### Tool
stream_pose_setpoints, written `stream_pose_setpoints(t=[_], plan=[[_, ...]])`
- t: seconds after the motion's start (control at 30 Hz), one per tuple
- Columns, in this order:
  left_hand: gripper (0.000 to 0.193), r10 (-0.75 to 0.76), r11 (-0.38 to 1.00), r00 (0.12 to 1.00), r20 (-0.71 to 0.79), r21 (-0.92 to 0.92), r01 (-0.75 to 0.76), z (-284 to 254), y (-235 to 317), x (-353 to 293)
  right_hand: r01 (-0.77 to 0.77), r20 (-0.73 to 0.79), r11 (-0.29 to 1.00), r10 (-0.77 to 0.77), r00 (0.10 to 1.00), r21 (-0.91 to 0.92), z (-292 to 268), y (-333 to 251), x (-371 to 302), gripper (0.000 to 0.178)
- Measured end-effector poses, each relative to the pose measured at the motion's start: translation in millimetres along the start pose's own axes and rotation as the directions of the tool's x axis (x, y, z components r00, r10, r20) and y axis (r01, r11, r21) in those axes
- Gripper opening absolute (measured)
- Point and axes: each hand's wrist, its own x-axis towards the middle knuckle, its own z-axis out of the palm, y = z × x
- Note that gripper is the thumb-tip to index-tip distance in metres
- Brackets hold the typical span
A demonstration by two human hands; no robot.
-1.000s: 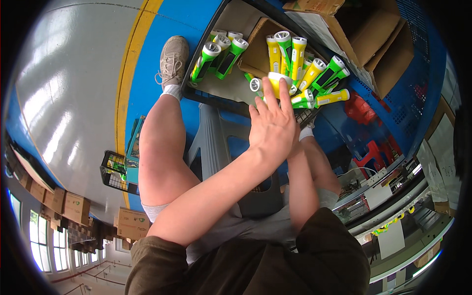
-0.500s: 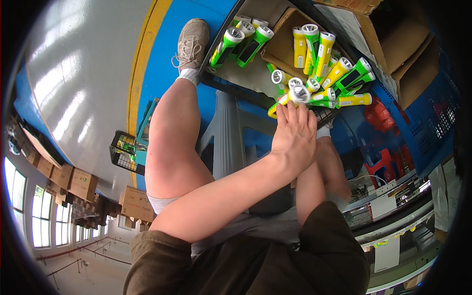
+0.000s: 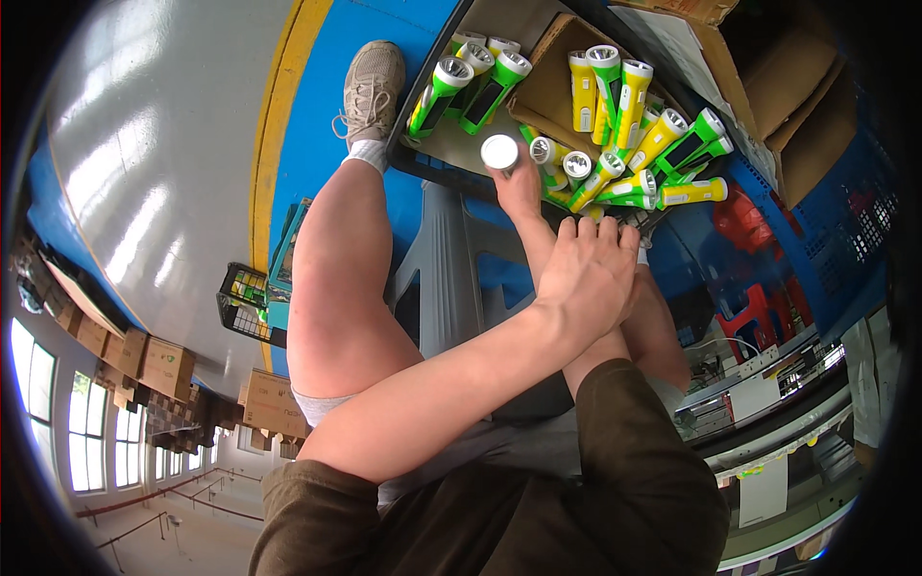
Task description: Checking flashlight function, organizing components, and assembling flashlight bodies.
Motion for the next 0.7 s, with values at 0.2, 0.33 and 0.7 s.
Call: stream_pose_setpoints(t=[0.2, 0.33, 0.7], plan=[[0.040, 0.007, 0.999, 1.000, -0.018, -0.049, -0.008, -3.7, 1.9, 0.7, -0.263, -0.097, 0.963, 0.268, 0.958, 0.060, -8.2, -15.0, 3.0, 0.055], [0.040, 0.024, 0.996, 0.999, -0.026, -0.088, -0.026, -0.7, 3.1, -0.3, -0.265, -0.168, 0.959, 0.246, 0.955, -0.101, -33.7, -11.6, 31.1, 0.053], [0.035, 0.038, 0.996, 0.998, 0.046, -0.083, -0.034, -2.3, -0.2, 5.1, -0.256, -0.167, 0.895, 0.207, 0.964, -0.366, -56.7, 76.1, 102.9, 0.067]])
